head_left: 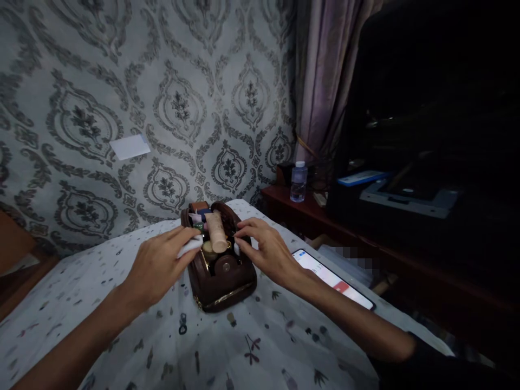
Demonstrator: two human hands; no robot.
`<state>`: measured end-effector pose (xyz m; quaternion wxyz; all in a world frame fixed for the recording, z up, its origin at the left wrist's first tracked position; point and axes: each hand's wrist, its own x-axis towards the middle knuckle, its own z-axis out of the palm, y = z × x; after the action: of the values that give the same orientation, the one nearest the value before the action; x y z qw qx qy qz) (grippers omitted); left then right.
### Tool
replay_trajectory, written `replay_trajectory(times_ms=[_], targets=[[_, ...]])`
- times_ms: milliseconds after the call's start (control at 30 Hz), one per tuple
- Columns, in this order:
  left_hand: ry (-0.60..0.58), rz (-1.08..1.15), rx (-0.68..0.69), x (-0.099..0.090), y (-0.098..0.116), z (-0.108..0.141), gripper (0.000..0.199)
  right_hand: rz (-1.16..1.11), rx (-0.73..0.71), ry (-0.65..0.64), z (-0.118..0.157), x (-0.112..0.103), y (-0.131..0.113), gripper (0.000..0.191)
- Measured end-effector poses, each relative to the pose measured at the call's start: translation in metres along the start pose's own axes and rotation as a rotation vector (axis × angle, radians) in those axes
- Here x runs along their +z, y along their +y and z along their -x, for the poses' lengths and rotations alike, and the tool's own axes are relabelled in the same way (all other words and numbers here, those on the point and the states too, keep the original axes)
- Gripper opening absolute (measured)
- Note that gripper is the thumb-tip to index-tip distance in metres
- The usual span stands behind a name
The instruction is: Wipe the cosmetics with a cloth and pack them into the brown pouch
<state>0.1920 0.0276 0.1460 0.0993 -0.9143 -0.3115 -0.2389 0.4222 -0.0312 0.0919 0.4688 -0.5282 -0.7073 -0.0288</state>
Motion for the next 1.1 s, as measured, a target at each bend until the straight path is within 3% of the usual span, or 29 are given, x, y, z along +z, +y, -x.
replay_trajectory(times_ms=[133, 267, 400, 600, 733, 900, 1100], targets=[[-0.004, 0.186, -0.116, 0.008, -0.005, 0.008, 0.027, 0.296, 0.005, -0.089, -0.01, 0.011, -0.018, 0.029], [0.025, 0.272, -0.146, 0.015, -0.004, 0.011, 0.023, 0.483, -0.015, -0.241, -0.026, 0.022, -0.037, 0.041], [0.038, 0.294, -0.167, 0.018, -0.006, 0.017, 0.02, 0.508, 0.044, -0.341, -0.034, 0.027, -0.04, 0.035], [0.024, 0.371, -0.214, 0.02, -0.009, 0.023, 0.024, 0.485, 0.036, -0.33, -0.033, 0.028, -0.036, 0.035], [0.045, 0.404, -0.276, 0.018, -0.014, 0.03, 0.03, 0.391, -0.005, -0.249, -0.027, 0.03, -0.03, 0.03], [-0.004, 0.339, -0.37, 0.02, -0.03, 0.049, 0.04, 0.164, -0.048, 0.02, -0.009, 0.034, -0.015, 0.031], [-0.129, 0.074, -0.411, 0.041, -0.076, 0.083, 0.045, -0.176, 0.242, 0.214, 0.011, 0.042, 0.005, 0.043]])
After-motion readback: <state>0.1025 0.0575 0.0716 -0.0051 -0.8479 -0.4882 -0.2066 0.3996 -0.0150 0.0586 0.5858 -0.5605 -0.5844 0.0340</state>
